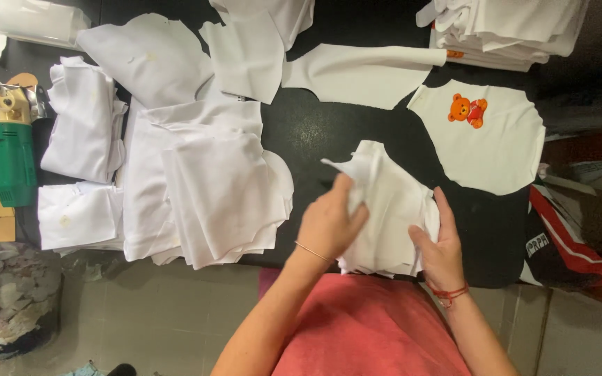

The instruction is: Sort and stack white fabric garment pieces on a table

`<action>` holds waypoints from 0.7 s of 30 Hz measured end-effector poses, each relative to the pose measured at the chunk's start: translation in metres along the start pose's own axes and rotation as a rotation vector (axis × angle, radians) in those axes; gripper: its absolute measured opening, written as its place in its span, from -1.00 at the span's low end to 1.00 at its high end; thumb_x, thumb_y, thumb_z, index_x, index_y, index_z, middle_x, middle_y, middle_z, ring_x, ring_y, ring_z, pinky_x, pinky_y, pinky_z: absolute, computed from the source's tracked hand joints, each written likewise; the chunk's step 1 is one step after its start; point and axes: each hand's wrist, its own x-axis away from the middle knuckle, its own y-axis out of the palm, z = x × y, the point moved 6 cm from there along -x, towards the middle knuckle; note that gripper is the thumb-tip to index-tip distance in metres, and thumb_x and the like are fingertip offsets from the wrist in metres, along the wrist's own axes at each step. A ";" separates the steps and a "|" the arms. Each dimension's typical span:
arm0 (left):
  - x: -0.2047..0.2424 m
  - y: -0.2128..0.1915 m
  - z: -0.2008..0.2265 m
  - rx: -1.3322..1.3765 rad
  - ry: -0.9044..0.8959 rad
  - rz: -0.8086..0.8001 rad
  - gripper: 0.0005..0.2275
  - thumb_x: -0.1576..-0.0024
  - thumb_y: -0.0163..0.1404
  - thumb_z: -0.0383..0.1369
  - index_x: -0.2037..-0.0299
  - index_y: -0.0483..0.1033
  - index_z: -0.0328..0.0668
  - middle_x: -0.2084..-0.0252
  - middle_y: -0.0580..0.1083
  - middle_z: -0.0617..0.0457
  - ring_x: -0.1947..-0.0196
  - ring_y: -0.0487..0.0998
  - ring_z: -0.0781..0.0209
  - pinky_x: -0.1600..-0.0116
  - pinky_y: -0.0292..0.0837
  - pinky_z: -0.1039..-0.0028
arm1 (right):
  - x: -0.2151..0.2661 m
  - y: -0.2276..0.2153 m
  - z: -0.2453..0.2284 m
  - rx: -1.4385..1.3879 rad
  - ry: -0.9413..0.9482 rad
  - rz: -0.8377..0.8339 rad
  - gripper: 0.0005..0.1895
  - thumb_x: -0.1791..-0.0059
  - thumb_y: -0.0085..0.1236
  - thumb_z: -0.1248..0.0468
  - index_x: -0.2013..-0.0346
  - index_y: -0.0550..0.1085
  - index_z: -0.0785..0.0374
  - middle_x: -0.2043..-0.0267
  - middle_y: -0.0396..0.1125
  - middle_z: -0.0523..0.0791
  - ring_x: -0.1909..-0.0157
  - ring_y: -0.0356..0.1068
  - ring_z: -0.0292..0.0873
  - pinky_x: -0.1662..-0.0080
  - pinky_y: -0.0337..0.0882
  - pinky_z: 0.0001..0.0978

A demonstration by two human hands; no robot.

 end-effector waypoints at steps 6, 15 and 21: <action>0.024 0.044 0.050 -0.025 0.163 -0.520 -0.23 0.27 -0.18 0.15 -0.18 -0.02 0.03 -0.06 0.21 -0.21 0.02 0.34 -0.13 0.06 0.31 0.08 | -0.023 -0.002 0.103 -0.042 0.066 -0.097 -0.48 0.19 -0.08 0.47 -0.08 0.20 0.24 0.07 0.22 0.07 0.06 0.22 -0.04 0.03 0.21 -0.17; 0.047 -0.031 -0.062 0.247 0.098 0.145 -0.80 0.08 -0.17 -0.44 0.24 0.38 -0.07 0.20 0.40 0.11 0.18 0.40 0.18 0.13 0.27 0.40 | -0.015 0.014 0.052 -0.655 0.235 -0.153 -0.58 0.06 -0.28 0.01 0.01 0.24 0.13 -0.02 0.19 -0.15 -0.05 0.18 -0.22 -0.07 0.17 -0.40; 0.087 -0.124 -0.143 -0.003 -0.350 0.855 -0.59 0.12 0.03 -0.38 0.06 0.20 -0.11 0.13 0.23 -0.08 0.09 0.26 -0.02 0.04 0.18 0.24 | 0.001 0.030 0.002 -0.037 0.124 0.074 -0.60 0.25 0.01 0.45 0.14 0.22 0.27 0.14 0.23 -0.11 0.18 0.23 -0.27 0.15 0.28 -0.48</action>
